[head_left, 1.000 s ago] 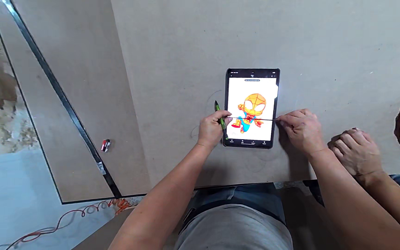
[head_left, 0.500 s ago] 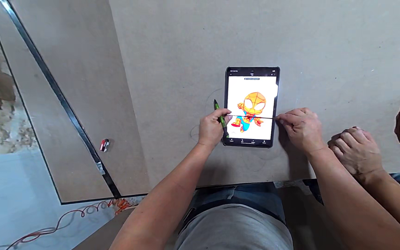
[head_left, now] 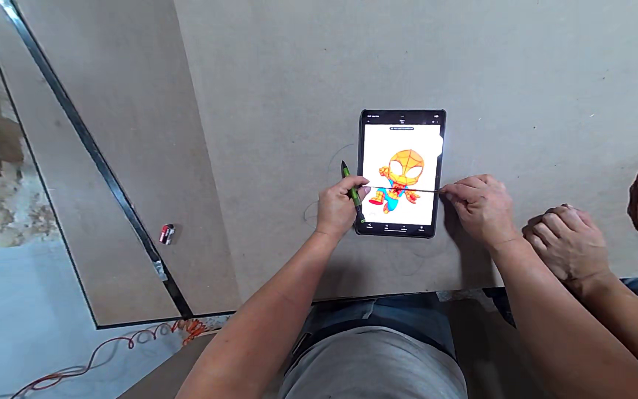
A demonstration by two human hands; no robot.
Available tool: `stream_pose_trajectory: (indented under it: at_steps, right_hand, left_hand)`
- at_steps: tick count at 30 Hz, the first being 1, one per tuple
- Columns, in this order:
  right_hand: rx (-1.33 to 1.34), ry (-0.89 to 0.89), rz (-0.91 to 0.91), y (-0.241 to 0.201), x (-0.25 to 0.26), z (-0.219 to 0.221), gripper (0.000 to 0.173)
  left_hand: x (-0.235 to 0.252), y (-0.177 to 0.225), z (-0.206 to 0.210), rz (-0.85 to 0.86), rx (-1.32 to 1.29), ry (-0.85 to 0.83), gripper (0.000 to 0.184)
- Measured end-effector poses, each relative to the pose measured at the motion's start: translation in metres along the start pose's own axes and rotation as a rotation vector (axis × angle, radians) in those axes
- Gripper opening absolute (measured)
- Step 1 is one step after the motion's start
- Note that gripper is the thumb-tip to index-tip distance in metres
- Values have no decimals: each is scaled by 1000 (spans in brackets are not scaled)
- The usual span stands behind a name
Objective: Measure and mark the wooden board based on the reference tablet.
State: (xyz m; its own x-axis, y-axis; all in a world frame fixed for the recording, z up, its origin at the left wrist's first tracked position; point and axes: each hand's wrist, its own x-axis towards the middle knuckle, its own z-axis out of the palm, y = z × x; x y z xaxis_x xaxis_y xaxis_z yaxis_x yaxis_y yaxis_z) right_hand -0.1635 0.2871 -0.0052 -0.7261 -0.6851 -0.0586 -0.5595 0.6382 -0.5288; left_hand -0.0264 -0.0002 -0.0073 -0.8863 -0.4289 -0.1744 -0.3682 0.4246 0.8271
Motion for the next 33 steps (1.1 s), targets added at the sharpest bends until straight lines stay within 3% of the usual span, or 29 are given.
stream_pose_trajectory:
  at_steps: [29, 31, 33]
  right_hand:
    - [-1, 46, -20, 2, -2, 1, 26]
    - [118, 69, 94, -10, -11, -4, 24]
    - [529, 102, 454, -43, -25, -23, 24]
  left_hand:
    - [-2, 2, 0, 3, -4, 16, 20]
    - [-12, 7, -1, -48, 23, 66, 23]
    - [-26, 12, -3, -107, 90, 114, 26]
